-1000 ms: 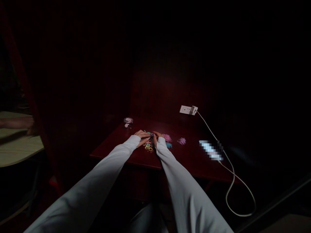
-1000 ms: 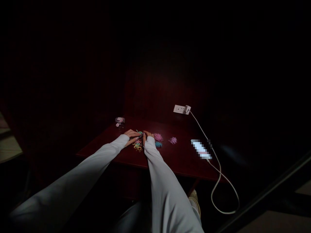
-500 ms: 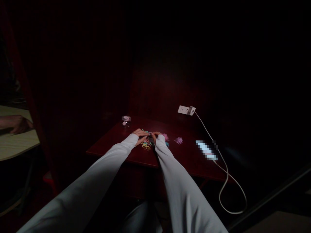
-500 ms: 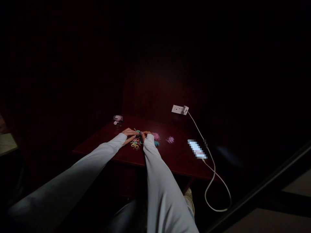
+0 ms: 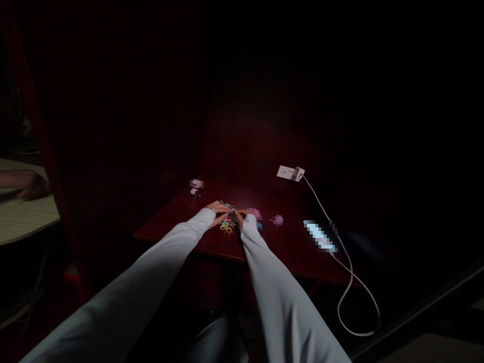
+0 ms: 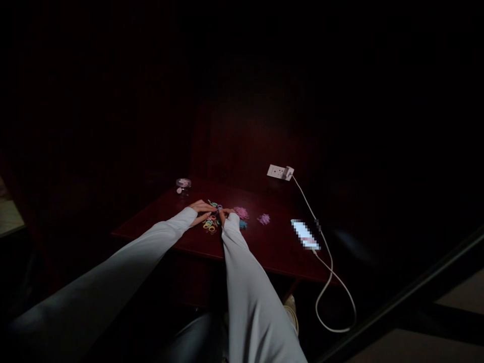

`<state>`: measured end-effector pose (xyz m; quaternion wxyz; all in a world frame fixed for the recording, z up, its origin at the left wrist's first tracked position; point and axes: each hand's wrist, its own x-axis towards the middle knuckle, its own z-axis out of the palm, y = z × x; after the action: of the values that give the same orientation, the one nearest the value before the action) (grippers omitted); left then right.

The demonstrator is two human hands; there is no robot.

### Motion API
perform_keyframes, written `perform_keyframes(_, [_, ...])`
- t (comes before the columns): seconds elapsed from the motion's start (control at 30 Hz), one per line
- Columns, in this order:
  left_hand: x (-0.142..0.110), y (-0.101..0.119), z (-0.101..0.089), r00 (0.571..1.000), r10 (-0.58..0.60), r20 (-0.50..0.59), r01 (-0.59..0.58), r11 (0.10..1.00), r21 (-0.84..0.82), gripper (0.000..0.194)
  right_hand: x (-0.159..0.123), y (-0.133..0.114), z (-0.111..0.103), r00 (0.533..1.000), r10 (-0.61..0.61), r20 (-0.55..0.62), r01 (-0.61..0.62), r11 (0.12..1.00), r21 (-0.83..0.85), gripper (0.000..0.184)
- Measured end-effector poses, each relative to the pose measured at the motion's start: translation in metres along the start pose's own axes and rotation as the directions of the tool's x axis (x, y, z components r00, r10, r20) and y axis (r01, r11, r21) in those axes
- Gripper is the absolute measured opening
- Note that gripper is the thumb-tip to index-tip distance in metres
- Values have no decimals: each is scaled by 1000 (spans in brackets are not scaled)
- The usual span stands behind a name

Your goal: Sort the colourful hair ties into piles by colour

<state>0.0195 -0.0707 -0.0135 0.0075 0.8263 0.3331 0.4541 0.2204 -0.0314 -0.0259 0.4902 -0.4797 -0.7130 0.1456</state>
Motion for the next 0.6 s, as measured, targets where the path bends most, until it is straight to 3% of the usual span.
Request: perform_keyframes(0.6, [2,12,-7,999,-26,23,27,997,-72,29,7,-13,2,1000,26,-10,-27,999,-20,32])
